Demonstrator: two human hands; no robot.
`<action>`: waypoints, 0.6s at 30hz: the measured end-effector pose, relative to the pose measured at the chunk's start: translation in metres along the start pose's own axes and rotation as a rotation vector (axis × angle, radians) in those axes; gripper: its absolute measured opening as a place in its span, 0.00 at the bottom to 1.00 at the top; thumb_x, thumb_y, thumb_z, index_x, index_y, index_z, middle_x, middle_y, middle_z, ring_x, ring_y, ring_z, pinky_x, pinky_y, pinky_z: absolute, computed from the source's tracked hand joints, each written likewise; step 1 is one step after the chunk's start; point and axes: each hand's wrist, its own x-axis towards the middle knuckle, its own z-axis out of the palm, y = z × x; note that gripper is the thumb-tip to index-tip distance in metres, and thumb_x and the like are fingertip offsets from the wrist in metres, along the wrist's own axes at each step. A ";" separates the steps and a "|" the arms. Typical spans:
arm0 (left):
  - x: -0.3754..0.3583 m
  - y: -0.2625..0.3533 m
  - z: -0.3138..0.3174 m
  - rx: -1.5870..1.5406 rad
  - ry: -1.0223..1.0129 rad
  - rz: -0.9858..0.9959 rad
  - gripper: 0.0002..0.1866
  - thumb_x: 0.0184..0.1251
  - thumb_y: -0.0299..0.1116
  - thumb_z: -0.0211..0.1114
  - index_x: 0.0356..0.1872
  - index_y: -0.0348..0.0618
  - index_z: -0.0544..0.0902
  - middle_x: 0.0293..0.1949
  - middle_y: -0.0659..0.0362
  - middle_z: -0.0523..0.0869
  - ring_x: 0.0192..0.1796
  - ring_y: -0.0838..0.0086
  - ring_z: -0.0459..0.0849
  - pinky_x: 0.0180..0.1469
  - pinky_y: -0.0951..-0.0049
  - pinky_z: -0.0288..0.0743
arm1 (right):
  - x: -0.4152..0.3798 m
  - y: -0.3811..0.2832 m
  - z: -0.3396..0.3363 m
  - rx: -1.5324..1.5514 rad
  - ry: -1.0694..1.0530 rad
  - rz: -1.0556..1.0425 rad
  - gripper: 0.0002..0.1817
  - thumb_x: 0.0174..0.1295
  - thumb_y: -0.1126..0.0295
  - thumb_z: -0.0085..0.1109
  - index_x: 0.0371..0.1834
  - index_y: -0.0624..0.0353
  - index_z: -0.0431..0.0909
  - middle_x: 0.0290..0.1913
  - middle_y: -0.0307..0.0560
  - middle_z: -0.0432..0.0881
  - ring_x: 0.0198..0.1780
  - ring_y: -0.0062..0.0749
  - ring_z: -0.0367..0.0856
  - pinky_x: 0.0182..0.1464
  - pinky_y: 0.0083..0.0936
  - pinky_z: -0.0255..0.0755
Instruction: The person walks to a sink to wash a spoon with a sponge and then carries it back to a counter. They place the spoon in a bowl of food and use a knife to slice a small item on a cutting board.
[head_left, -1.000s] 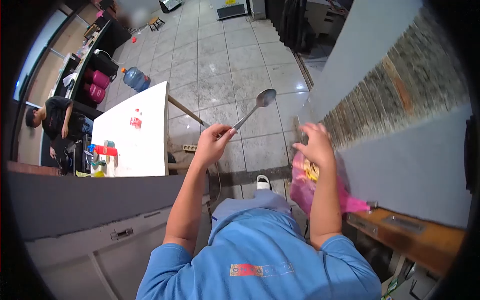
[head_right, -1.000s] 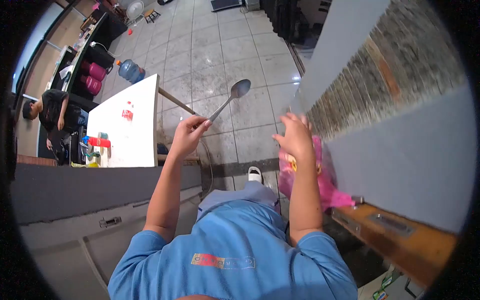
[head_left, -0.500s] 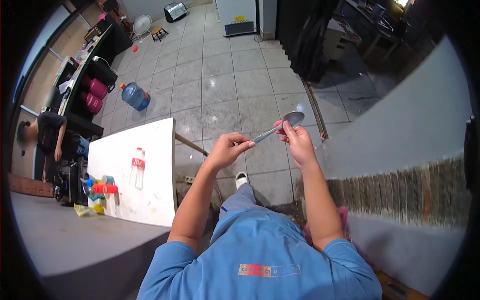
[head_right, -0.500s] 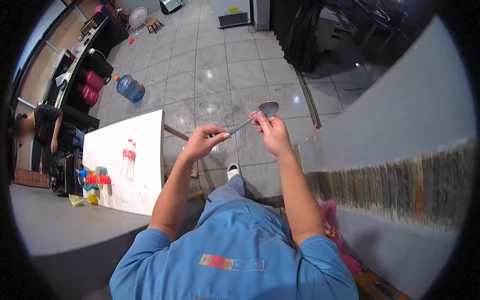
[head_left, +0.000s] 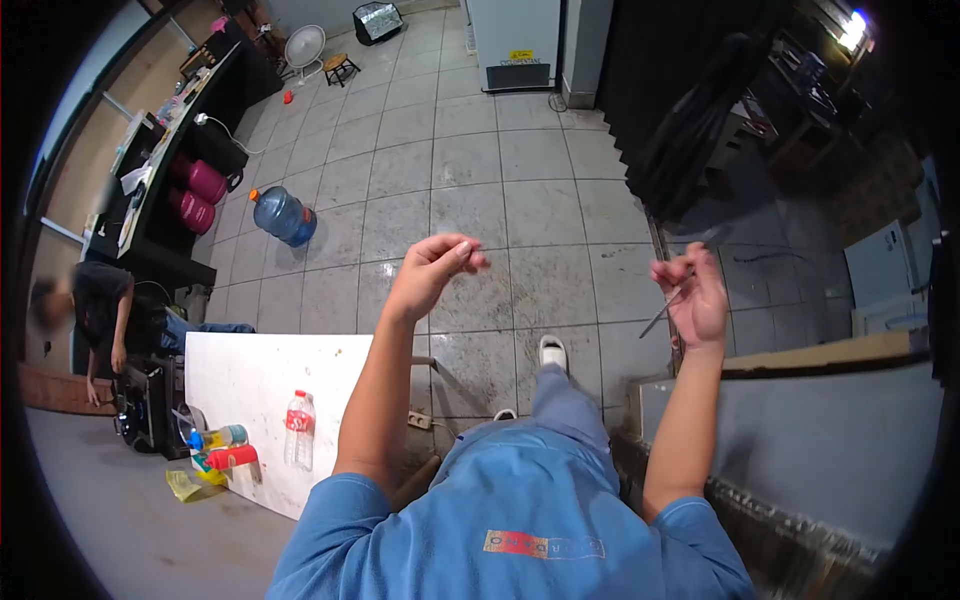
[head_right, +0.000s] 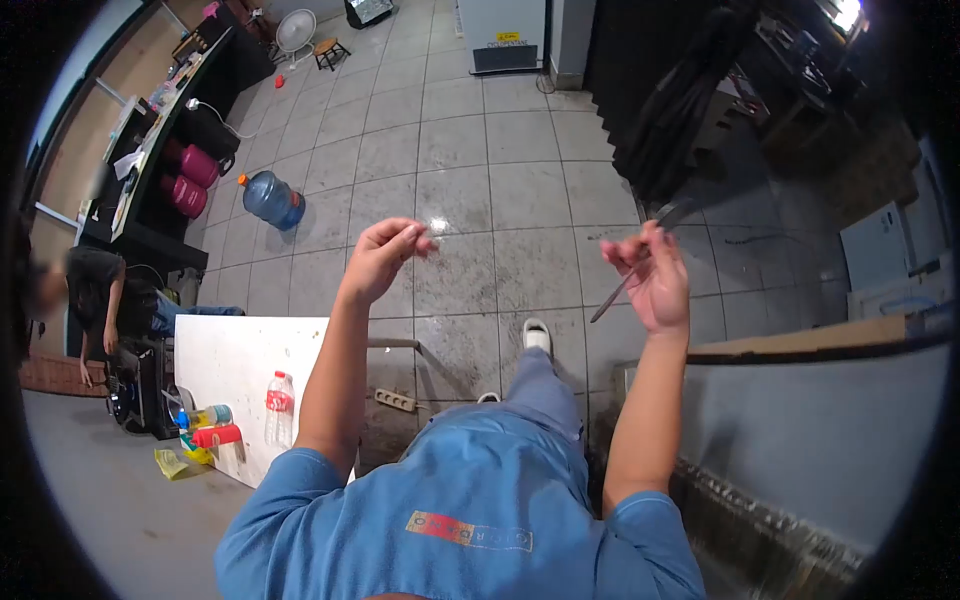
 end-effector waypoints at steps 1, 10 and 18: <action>0.019 -0.003 -0.006 0.532 0.132 0.117 0.13 0.69 0.27 0.59 0.52 0.32 0.79 0.46 0.53 0.85 0.49 0.68 0.83 0.54 0.71 0.75 | 0.029 0.017 -0.016 -0.225 -0.002 0.029 0.12 0.74 0.60 0.46 0.39 0.57 0.73 0.39 0.49 0.83 0.44 0.34 0.81 0.50 0.29 0.73; 0.119 0.023 -0.086 0.948 0.431 0.057 0.14 0.69 0.32 0.60 0.53 0.42 0.82 0.61 0.51 0.77 0.61 0.64 0.77 0.62 0.65 0.70 | 0.245 0.069 -0.021 -0.396 -0.105 0.269 0.17 0.75 0.60 0.42 0.42 0.62 0.74 0.50 0.47 0.83 0.46 0.25 0.80 0.47 0.25 0.69; 0.141 0.055 -0.189 -0.221 0.336 0.324 0.21 0.74 0.43 0.55 0.54 0.35 0.79 0.51 0.49 0.84 0.56 0.60 0.81 0.60 0.60 0.73 | 0.390 0.119 0.101 0.251 -0.685 0.454 0.14 0.76 0.62 0.38 0.55 0.56 0.69 0.54 0.59 0.79 0.55 0.48 0.79 0.61 0.37 0.70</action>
